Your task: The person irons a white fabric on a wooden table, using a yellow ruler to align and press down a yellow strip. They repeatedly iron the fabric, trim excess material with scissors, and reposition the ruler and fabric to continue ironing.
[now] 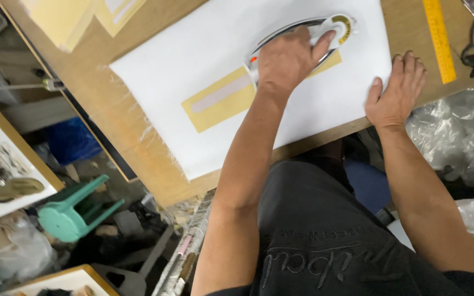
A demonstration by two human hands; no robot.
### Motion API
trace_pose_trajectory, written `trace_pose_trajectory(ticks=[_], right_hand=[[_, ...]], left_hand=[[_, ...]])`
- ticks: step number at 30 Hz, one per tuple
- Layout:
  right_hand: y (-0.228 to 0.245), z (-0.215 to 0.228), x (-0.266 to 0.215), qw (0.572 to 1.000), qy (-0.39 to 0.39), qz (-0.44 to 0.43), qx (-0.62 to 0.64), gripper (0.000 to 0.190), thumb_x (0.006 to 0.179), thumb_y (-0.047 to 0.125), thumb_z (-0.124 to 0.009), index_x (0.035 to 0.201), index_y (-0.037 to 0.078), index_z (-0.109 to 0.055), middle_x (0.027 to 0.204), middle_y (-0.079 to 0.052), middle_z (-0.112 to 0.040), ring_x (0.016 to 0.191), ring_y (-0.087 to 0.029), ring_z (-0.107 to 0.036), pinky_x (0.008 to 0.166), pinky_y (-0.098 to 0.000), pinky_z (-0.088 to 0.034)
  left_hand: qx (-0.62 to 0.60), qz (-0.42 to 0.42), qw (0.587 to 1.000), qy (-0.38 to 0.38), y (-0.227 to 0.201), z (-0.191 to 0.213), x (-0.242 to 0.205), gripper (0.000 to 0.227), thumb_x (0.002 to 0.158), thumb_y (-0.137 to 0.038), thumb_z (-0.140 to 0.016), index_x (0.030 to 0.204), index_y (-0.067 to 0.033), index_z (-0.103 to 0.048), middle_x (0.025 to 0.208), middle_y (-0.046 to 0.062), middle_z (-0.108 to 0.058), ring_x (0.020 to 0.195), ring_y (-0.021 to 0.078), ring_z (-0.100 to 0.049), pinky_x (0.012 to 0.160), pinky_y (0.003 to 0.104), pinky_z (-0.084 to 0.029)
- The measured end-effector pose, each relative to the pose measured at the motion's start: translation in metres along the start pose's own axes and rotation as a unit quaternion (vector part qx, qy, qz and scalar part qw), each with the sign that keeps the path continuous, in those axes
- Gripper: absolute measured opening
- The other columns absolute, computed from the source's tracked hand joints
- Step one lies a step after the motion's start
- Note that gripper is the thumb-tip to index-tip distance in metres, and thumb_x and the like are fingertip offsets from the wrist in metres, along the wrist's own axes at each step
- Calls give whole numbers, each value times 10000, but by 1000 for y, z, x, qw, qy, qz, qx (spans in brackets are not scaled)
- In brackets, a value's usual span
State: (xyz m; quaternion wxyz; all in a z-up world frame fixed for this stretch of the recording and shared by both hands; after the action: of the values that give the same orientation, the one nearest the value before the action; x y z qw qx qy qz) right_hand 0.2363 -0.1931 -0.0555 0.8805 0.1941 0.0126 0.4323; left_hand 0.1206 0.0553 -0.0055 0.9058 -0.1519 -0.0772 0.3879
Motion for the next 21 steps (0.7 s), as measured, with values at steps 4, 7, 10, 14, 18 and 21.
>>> trace_pose_trajectory(ticks=[4, 7, 10, 14, 18, 21], right_hand=[[1, 6, 1, 1000, -22, 6, -15, 578, 1106, 278, -473, 1458, -176, -538, 1500, -380, -497, 1340, -592, -417, 1124, -688, -248], [1, 7, 2, 1000, -12, -7, -13, 587, 1083, 287, -466, 1447, -169, -531, 1495, -388, -501, 1344, -581, -417, 1122, -690, -244], [-2, 5, 3, 1000, -7, -7, -16, 582, 1052, 269, -501, 1443, -161, -534, 1482, -380, -506, 1341, -572, -419, 1124, -685, -240], [-4, 3, 1, 1000, -12, -6, -14, 571, 1046, 254, -531, 1460, -139, -523, 1513, -352, -479, 1367, -557, -406, 1137, -683, -242], [-6, 1, 0, 1000, -14, -7, -12, 571, 1043, 244, -543, 1470, -135, -532, 1529, -348, -476, 1383, -545, -406, 1157, -674, -229], [-6, 0, -1, 1000, -16, -8, -11, 574, 1054, 266, -515, 1465, -134, -529, 1524, -345, -480, 1378, -548, -408, 1157, -672, -224]], left_hand=[[11, -8, 999, 49, -1, -6, 1, 694, 905, -725, -323, 796, -138, -678, 631, 60, -705, 576, 320, -700, 416, 473, -487], [26, -11, 995, 101, -1, -13, -1, 726, 930, -722, -249, 826, -141, -671, 641, 48, -684, 552, 303, -675, 384, 439, -473], [28, -29, 999, 11, -1, -8, -2, 657, 941, -695, -356, 740, -134, -634, 587, 70, -657, 517, 342, -652, 407, 472, -453], [50, -32, 997, -39, -1, -2, -3, 665, 938, -697, -359, 657, -161, -633, 489, 54, -592, 450, 346, -622, 379, 513, -449], [45, -34, 996, -66, -1, 4, -4, 653, 936, -705, -380, 603, -181, -583, 428, 35, -525, 390, 314, -571, 343, 458, -412], [59, -37, 996, -64, 0, 0, -5, 646, 939, -701, -380, 624, -180, -597, 443, 44, -550, 416, 329, -597, 364, 496, -437]])
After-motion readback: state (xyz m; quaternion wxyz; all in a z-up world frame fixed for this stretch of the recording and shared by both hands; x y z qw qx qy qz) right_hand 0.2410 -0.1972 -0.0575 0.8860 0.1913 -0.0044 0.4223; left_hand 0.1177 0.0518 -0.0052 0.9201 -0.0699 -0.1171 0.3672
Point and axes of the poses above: each hand's wrist, its own x-axis towards the middle knuckle, its own z-axis out of the back of the hand, y = z × x, the point moved 10 cm from there along x, towards the middle knuckle
